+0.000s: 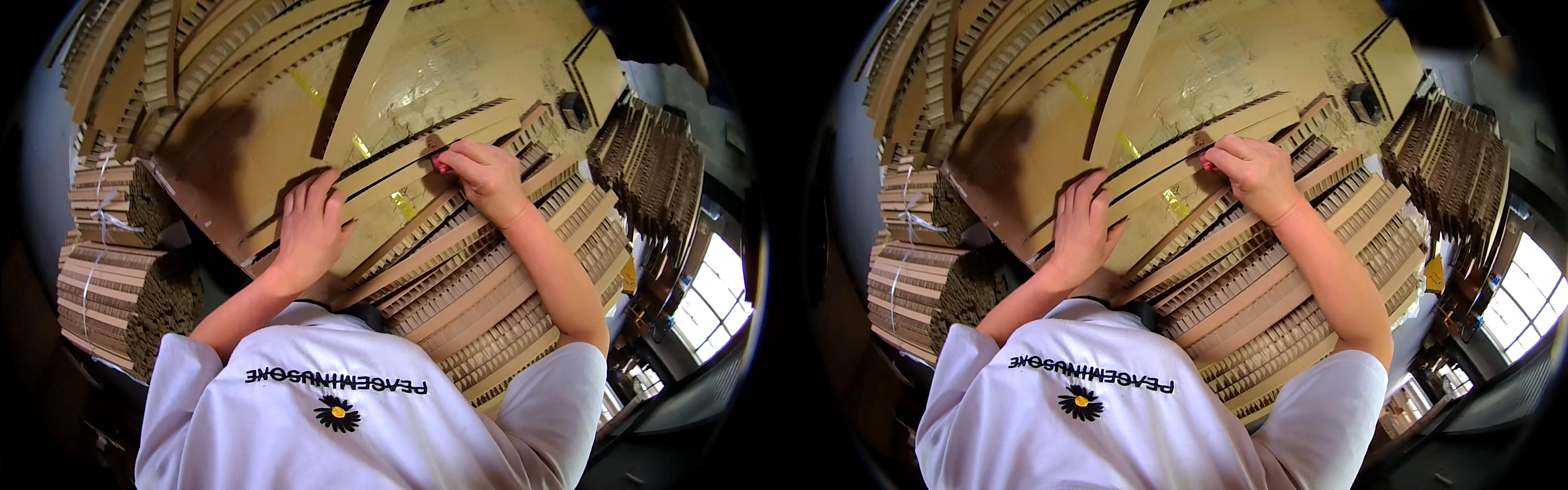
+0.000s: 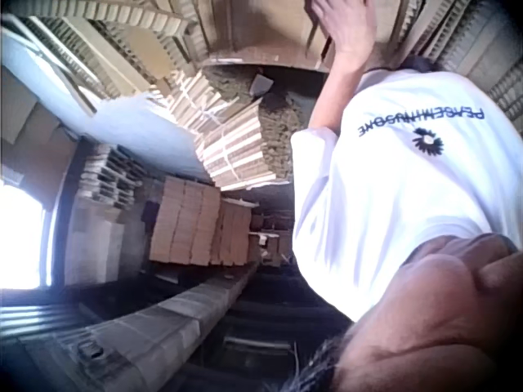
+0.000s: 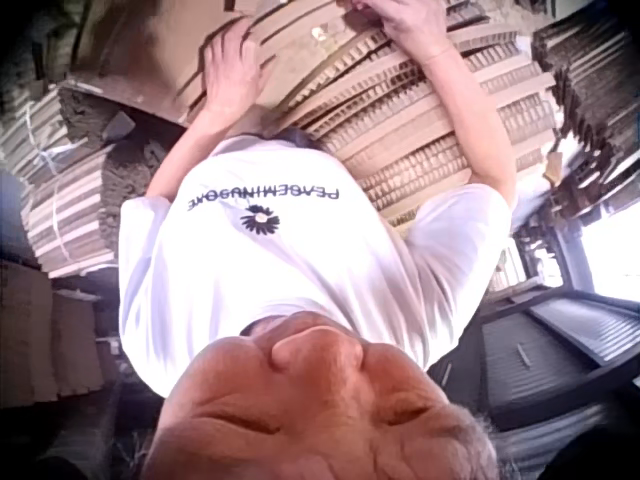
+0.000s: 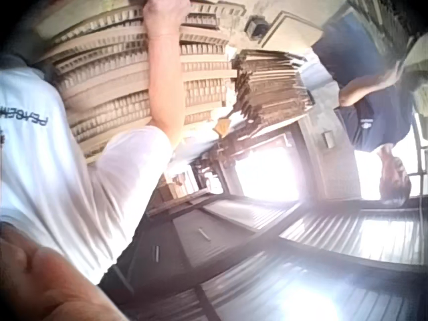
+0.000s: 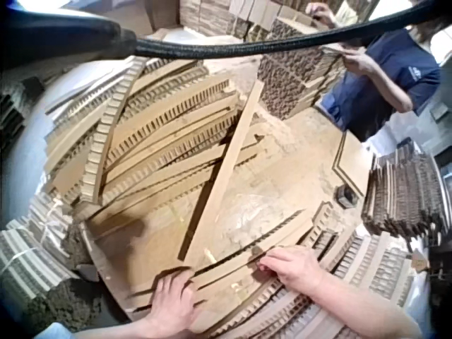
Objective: The person sands the edges of thin wooden slats with a sanding block. They handle the slats one at a time, rubbing the sanding block along the edges and then placing the finished pieces into a stack.
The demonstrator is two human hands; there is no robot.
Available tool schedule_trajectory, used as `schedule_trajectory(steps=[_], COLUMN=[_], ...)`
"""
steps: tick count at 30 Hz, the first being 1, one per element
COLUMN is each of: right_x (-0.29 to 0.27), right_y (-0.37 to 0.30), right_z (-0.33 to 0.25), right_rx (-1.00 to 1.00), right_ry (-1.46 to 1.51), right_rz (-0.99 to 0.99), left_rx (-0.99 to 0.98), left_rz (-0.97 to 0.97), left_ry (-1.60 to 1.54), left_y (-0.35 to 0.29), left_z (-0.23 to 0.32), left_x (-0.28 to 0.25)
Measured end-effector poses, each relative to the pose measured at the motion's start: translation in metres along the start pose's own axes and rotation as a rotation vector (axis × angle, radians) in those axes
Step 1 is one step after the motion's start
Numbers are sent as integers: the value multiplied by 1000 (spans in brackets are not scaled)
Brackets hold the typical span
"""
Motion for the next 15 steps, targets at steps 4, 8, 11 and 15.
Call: schedule_trajectory(steps=[4,8,11,15], right_x=[-13,-83,-158,-158], right_y=[-1,-4,-48,-135], right_z=[-7,-48,-100,-147], right_rx=[63,183,340,631], right_ry=[14,303,106,305], right_rz=[-2,503,790,880], left_rx=[-46,-77,40,-40], left_rz=[-13,-15,65,163], left_ry=[22,16,-75,-22], left_y=[-29,-34,-21,50], left_z=[-8,-13,2,8], left_x=[-3,-5,-21,-30])
Point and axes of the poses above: each hand's wrist, its own y-axis towards the middle knuckle, its own x-axis out of the palm, z = x × y, the point moved 1 cm from there along y, towards the middle knuckle, and after that the axes turned 8 degrees about x, right-handed, at the moved point
